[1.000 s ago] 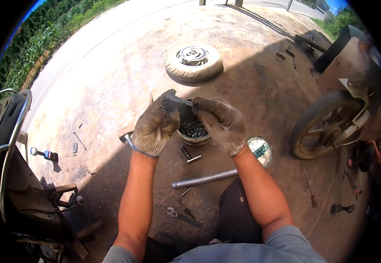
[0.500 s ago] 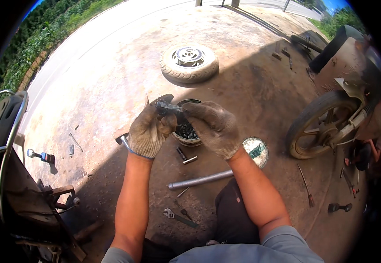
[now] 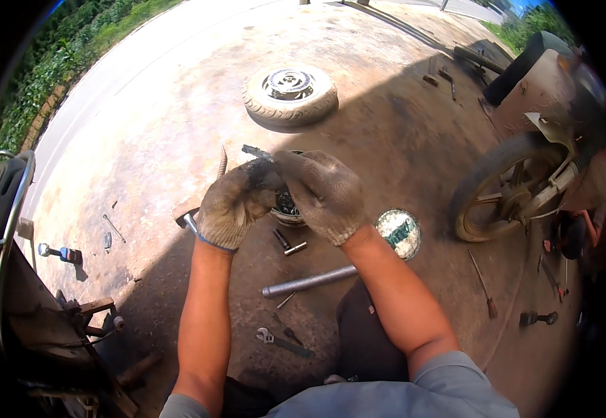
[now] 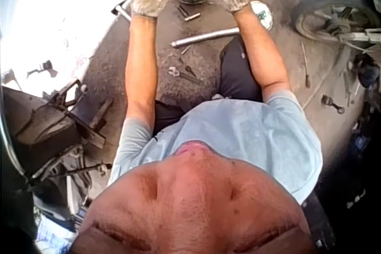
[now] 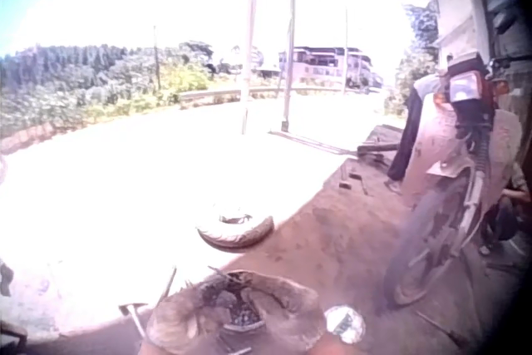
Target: The person cleans and applies grease to motorcycle fork components and ball bearings by hand and using a thin tool while sitting on the ground.
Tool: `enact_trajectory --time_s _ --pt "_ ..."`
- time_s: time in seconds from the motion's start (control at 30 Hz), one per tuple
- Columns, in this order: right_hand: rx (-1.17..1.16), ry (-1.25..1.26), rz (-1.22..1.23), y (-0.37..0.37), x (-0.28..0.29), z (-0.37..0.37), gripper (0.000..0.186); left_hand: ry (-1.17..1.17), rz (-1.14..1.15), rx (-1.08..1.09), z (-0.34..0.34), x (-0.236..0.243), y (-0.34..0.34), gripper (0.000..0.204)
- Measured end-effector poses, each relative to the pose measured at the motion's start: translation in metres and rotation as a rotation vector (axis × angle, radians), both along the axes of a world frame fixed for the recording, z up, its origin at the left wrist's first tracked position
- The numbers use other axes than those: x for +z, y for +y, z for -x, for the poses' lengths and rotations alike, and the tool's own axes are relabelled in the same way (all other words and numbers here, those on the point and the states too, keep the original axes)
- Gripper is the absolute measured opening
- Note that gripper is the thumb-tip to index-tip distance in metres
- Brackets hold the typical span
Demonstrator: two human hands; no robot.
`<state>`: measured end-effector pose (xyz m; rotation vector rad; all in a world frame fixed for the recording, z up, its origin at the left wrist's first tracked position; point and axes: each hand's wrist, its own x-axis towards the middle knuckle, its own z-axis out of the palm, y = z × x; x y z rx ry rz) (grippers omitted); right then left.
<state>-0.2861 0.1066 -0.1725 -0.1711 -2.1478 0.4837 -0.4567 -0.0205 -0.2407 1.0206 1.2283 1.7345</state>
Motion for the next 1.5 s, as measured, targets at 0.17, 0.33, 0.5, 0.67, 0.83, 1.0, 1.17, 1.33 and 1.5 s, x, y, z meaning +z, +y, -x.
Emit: enact_trajectory --time_s 0.17,0.33,0.5,0.67,0.83,1.0,1.17,1.33,1.5 --pt "0.174 0.099 0.826 -0.005 -0.005 -0.007 0.025 -0.815 -0.236 -0.132 -0.008 0.007 -0.003 0.05" --pt "0.434 0.124 1.446 -0.011 -0.004 -0.009 0.033 -0.948 -0.28 -0.107 -0.008 0.02 -0.002 0.046" --pt "0.433 0.161 1.619 -0.011 -0.008 -0.003 0.037 -0.833 -0.271 -0.116 -0.007 0.024 -0.003 0.046" --pt "0.391 0.156 1.794 -0.01 -0.013 0.003 0.034 -0.001 -0.006 0.093 -0.004 0.018 0.0 0.051" --pt "0.288 0.107 1.705 -0.015 -0.007 0.005 0.033 0.382 0.033 0.128 0.009 -0.023 0.009 0.052" --pt "0.117 0.024 1.204 -0.022 -0.009 0.008 0.03 0.331 0.036 0.128 0.007 -0.033 0.01 0.051" --pt "-0.057 0.103 0.417 -0.006 -0.027 0.008 0.028 -0.707 -0.095 -0.026 -0.005 -0.001 0.008 0.046" --pt "-0.06 0.051 0.127 -0.016 -0.006 0.006 0.032 -0.716 -0.134 -0.029 -0.001 0.006 0.006 0.044" --pt "-0.043 0.06 0.035 -0.016 -0.006 0.005 0.035 -0.886 -0.233 -0.021 -0.008 0.018 0.006 0.043"
